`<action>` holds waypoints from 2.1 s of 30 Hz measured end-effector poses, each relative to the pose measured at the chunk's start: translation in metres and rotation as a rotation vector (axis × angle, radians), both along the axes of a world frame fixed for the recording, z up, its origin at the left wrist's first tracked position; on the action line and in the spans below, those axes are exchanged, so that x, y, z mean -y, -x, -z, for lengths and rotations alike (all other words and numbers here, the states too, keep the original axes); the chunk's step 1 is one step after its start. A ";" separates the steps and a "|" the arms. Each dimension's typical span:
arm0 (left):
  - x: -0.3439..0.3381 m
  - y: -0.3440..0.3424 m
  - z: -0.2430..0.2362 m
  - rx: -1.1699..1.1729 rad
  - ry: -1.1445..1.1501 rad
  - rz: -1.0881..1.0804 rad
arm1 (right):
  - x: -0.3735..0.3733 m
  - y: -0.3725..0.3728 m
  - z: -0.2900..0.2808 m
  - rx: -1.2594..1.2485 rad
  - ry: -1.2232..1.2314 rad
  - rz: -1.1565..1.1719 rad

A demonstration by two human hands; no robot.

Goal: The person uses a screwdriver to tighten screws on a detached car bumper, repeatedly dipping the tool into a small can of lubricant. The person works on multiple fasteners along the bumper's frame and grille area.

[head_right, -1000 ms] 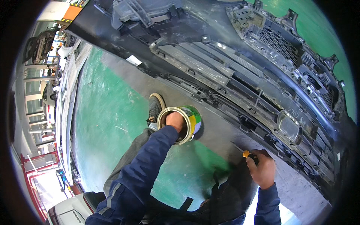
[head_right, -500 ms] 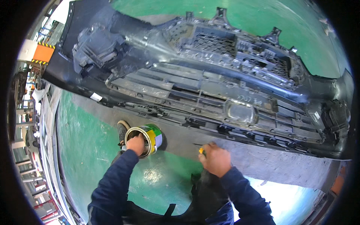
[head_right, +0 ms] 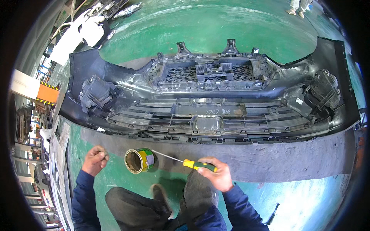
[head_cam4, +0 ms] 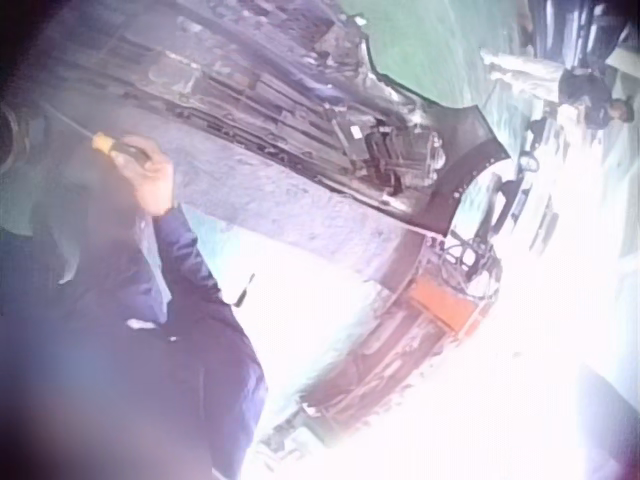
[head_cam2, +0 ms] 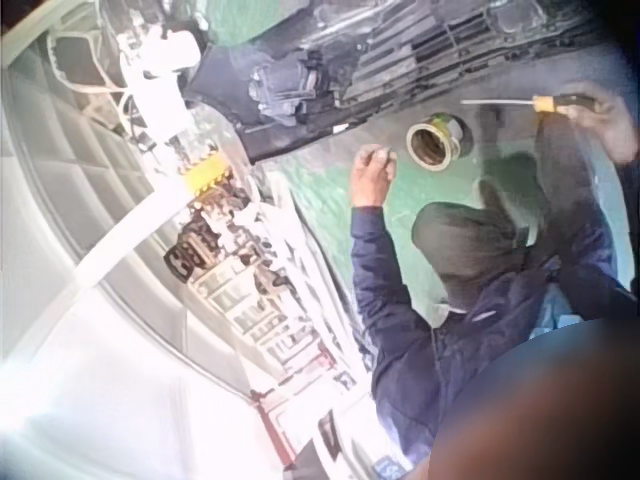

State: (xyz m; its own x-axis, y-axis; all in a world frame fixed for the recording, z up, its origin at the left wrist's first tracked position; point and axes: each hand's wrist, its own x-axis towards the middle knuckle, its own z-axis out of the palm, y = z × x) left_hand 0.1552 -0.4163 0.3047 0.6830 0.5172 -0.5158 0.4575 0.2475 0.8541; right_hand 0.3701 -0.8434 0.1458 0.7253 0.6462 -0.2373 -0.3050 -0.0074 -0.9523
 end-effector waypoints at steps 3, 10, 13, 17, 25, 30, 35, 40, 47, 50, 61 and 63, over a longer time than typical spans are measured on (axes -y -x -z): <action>0.013 -0.030 0.029 0.086 0.109 0.160 | 0.010 0.012 -0.013 -0.120 -0.095 0.187; 0.032 -0.082 0.123 0.342 0.523 0.227 | -0.008 0.024 -0.023 -0.101 -0.283 0.356; 0.030 -0.096 0.151 0.394 0.606 0.208 | -0.016 0.013 -0.009 -0.062 -0.213 0.330; 0.020 -0.102 0.175 0.345 0.652 0.205 | -0.031 0.009 0.014 -0.064 -0.188 0.356; 0.003 -0.100 0.179 0.278 0.570 0.185 | -0.046 0.011 0.017 -0.058 -0.150 0.341; 0.006 -0.098 0.180 0.204 0.445 0.220 | -0.044 0.018 0.008 0.061 -0.087 0.312; 0.012 -0.102 0.182 0.150 0.346 0.244 | -0.040 0.021 0.001 0.124 -0.001 0.297; 0.019 -0.121 0.187 0.085 0.260 0.357 | -0.032 0.015 0.001 0.187 0.081 0.283; 0.016 -0.160 0.187 0.067 0.457 0.489 | -0.013 -0.006 0.004 0.335 0.070 0.245; 0.015 -0.188 0.189 0.103 0.446 0.549 | -0.010 -0.023 -0.003 0.414 0.097 0.287; -0.003 -0.300 0.251 0.014 0.521 0.541 | -0.048 -0.119 0.004 0.437 0.149 0.370; -0.007 -0.313 0.269 0.021 0.540 0.523 | -0.055 -0.142 0.021 0.456 0.167 0.361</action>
State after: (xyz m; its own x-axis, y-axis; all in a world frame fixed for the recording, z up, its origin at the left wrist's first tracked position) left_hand 0.4686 -0.4097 0.0352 0.7825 -0.1989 -0.5901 0.6157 0.3892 0.6852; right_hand 0.5123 -0.7880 0.1247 0.9441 0.3216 0.0724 0.1231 -0.1401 -0.9825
